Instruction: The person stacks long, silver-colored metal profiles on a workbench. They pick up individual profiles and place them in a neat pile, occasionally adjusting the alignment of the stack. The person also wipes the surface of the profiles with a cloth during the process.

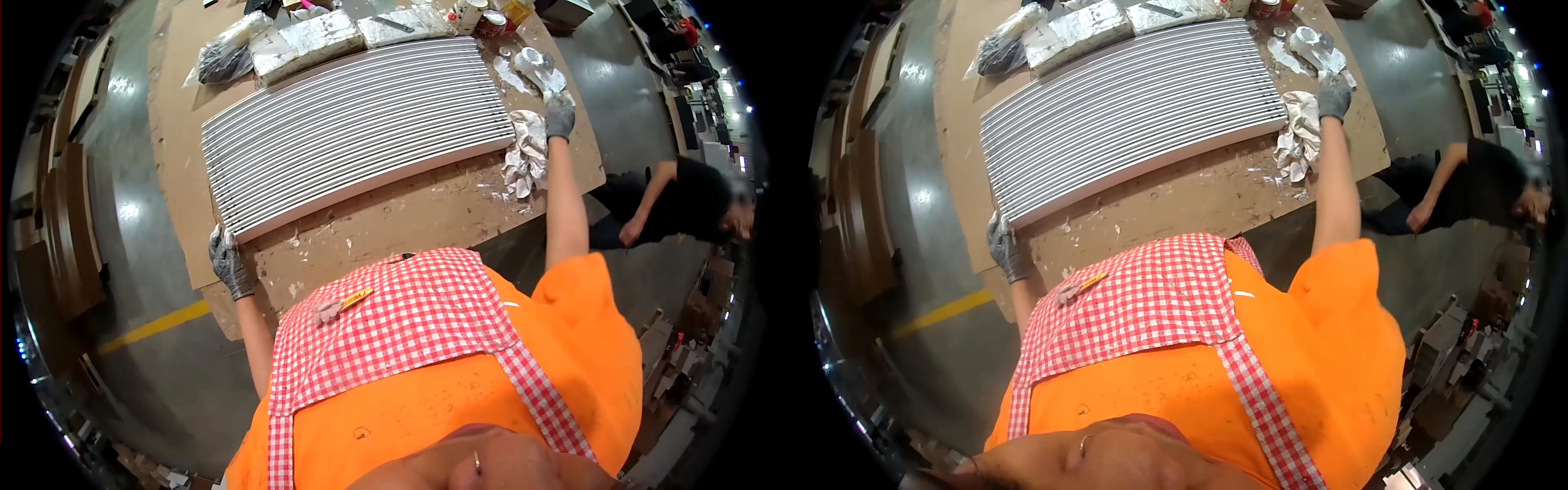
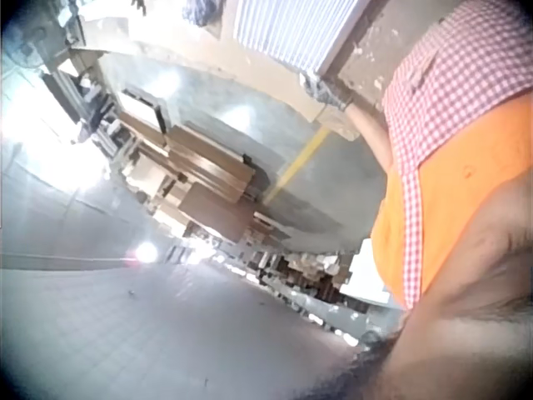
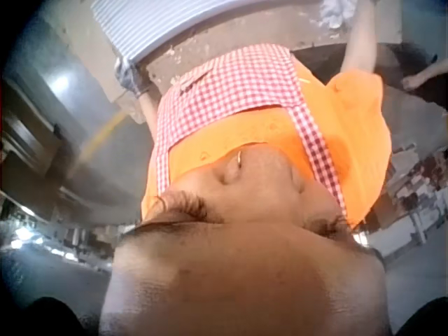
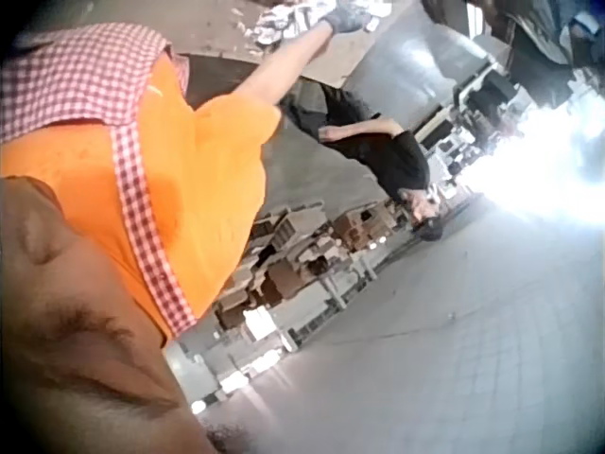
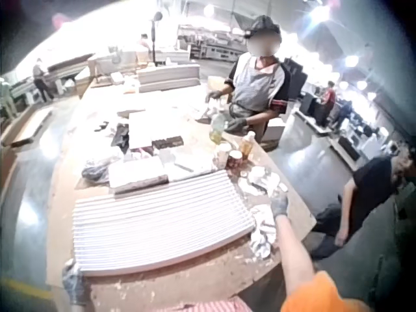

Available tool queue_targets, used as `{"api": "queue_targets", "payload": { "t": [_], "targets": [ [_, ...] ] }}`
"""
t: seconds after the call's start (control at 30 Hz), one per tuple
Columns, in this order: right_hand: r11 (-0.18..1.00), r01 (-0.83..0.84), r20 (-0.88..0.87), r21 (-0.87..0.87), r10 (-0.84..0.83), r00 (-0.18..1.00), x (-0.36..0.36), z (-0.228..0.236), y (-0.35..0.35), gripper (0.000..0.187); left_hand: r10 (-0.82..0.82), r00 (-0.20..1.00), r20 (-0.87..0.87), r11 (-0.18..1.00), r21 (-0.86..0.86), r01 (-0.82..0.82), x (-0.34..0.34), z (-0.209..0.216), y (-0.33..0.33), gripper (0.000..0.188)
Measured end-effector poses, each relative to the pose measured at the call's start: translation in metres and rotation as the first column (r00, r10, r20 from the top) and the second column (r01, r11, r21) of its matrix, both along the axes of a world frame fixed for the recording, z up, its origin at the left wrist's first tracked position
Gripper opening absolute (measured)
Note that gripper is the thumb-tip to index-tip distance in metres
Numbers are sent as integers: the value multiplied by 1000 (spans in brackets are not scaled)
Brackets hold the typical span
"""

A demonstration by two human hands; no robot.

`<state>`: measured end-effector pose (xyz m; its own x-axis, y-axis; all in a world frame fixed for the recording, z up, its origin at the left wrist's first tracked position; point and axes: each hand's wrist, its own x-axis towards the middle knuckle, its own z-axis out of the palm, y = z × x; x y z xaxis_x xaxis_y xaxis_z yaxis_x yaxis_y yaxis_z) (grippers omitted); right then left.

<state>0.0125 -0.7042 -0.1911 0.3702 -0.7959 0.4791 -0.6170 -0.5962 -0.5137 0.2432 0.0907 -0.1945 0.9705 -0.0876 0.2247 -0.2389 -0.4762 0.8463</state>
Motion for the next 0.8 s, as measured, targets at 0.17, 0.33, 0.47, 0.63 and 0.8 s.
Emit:
{"api": "queue_targets", "payload": {
  "t": [0.17, 0.33, 0.47, 0.63, 0.8],
  "targets": [
    [986, 163, -393, 34, -137, 909, 18, -11, -52, 53, -25, 996, 81, 972, 235, 5, 6, -3, 10, 26],
    [998, -48, -348, 34, 57, 936, 70, 36, 51, 52, -10, 994, 105, 978, 208, -12, -7, -1, 10, 30],
    [937, -323, -290, 131, 347, 892, 100, 74, 118, 48, 67, 988, 141, 975, 202, -95, 1, 8, -3, 23],
    [803, -576, -274, 154, 595, 756, 184, 72, 174, 52, -82, 943, 324, 956, 294, -18, 27, 45, -41, 34],
    [608, -792, -256, 62, 776, 576, 276, 62, 268, 50, -494, 821, 286, 839, 405, 364, 2, 51, -130, 58]
  ]
}}
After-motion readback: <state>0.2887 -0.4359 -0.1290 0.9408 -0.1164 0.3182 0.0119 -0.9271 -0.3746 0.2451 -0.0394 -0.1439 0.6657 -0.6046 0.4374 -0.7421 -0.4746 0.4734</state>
